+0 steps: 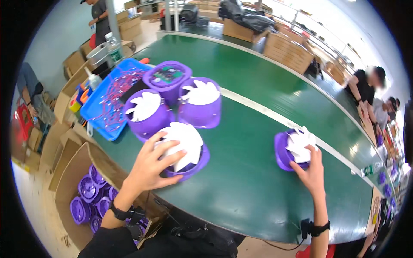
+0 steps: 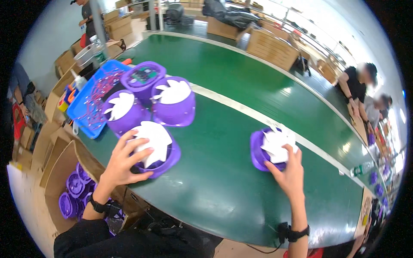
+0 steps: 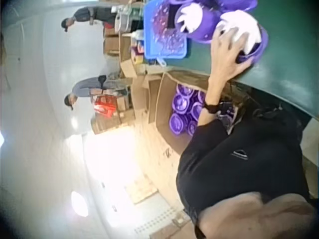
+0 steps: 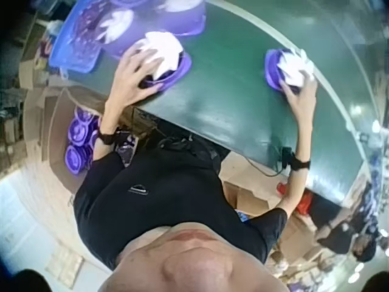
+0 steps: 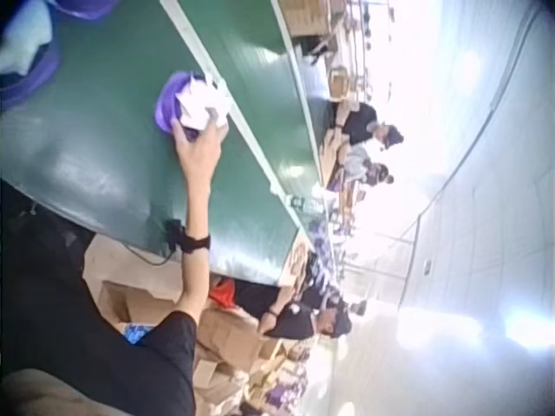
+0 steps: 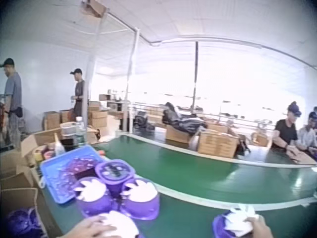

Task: The person assembles purple fan units by taking purple housings from a cardboard box, inserting white fan blades, and placing the completed units on a green workbench. The person handles the components by hand, repeatedly picking up housings and blades to form finished assemblies.

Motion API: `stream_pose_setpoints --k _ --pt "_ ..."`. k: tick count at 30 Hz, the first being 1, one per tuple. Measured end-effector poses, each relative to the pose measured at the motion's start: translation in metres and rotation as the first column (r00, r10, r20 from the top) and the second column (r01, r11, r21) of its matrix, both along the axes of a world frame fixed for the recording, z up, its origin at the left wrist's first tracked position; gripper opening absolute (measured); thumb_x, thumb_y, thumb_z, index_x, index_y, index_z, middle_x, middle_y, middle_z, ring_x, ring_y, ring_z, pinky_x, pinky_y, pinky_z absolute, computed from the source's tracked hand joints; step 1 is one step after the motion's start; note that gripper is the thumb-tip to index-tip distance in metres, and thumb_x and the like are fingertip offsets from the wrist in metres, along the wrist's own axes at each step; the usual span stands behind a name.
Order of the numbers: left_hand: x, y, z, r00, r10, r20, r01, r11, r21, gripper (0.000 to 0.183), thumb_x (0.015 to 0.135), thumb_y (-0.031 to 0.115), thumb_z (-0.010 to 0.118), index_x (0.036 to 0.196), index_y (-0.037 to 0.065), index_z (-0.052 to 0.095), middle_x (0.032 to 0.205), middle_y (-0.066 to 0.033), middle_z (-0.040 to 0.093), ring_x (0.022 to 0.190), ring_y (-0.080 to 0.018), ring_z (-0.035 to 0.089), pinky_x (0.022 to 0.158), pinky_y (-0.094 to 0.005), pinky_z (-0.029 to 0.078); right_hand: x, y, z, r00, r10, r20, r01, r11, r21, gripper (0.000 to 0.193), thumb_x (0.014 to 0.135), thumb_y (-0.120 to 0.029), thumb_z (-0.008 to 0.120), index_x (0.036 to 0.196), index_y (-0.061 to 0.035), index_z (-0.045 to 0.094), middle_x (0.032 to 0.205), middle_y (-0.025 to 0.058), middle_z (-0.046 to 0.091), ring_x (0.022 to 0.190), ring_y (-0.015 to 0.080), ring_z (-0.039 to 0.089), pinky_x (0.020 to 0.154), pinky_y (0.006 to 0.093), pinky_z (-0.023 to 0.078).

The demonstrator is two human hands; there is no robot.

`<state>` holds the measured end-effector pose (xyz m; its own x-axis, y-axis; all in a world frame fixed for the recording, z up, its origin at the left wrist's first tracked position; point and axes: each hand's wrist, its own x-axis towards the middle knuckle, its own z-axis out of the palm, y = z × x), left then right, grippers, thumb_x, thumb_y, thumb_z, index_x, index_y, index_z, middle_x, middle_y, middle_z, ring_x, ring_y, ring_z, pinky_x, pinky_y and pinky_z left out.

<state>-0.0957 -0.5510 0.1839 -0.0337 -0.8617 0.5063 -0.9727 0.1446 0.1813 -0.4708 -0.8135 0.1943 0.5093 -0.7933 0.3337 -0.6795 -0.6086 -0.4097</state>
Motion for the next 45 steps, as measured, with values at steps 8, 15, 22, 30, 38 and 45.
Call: stream_pose_setpoints --k 8,15,22,30,38,45 --pt "-0.015 0.043 0.004 0.987 0.121 -0.107 -0.127 0.991 -0.046 0.066 0.071 0.025 0.079 0.131 0.016 0.055 0.135 -0.0152 0.048 0.126 -0.0408 0.044 0.103 -0.0490 0.040 0.146 -0.004 0.001 0.893 0.444 -0.072 -0.444 0.896 0.025 0.075 0.086 -0.025 0.070 0.148 -0.0120 0.031 0.145 0.0263 0.036 0.122 0.0392 0.052 0.095 0.0424 0.048" --pt "0.047 0.215 -0.011 0.368 0.643 -0.672 -0.785 0.602 0.146 0.013 0.089 0.014 0.066 0.090 0.001 0.067 0.072 -0.0034 0.067 0.067 -0.0119 0.064 0.064 -0.0275 0.052 0.041 -0.030 -0.045 0.915 0.361 0.178 -0.402 0.854 0.331 0.058 0.094 -0.008 0.053 0.148 -0.0081 0.033 0.152 0.0119 0.033 0.134 0.0302 0.039 0.102 0.0387 0.038" --pt "0.036 0.295 -0.170 0.658 0.676 -0.332 -0.439 0.703 0.560 0.056 0.079 0.030 0.075 0.124 0.003 0.059 0.121 -0.0182 0.061 0.117 -0.0276 0.058 0.098 -0.0399 0.045 0.050 0.002 -0.010 0.806 0.554 -0.211 -0.500 0.826 0.260 0.037 0.095 -0.014 0.062 0.128 -0.0004 0.054 0.145 0.0188 0.038 0.130 0.0313 0.044 0.102 0.0395 0.045" --pt "0.052 0.263 -0.187 0.429 0.860 -0.277 -0.783 0.507 0.359 0.039 0.089 0.033 0.060 0.103 -0.003 0.063 0.087 -0.0231 0.068 0.086 -0.0424 0.064 0.078 -0.0472 0.048 0.059 0.008 -0.012 0.823 0.497 -0.275 -0.441 0.864 0.242 0.037 0.093 -0.016 0.053 0.129 -0.0042 0.052 0.147 0.0137 0.041 0.134 0.0290 0.040 0.106 0.0396 0.031" --pt "0.055 0.312 -0.083 -0.087 -0.185 -0.979 -0.889 0.457 -0.008 0.042 0.101 0.033 0.043 0.126 0.002 0.056 0.117 -0.0115 0.065 0.103 -0.0186 0.064 0.095 -0.0334 0.050 0.042 -0.014 -0.026 0.807 0.564 -0.175 -0.512 0.815 0.271 0.040 0.090 -0.014 0.053 0.129 -0.0053 0.053 0.148 0.0140 0.039 0.136 0.0309 0.037 0.107 0.0445 0.031" --pt "0.041 0.266 -0.029 0.054 -0.389 -0.920 -0.697 0.645 -0.314 0.040 0.101 0.028 0.039 0.125 0.001 0.056 0.119 -0.0139 0.063 0.107 -0.0225 0.063 0.094 -0.0378 0.052 0.041 -0.009 -0.016 0.773 0.616 -0.151 -0.567 0.778 0.273 0.041 0.089 -0.013 0.053 0.129 -0.0020 0.053 0.144 0.0152 0.044 0.131 0.0307 0.043 0.105 0.0437 0.033"
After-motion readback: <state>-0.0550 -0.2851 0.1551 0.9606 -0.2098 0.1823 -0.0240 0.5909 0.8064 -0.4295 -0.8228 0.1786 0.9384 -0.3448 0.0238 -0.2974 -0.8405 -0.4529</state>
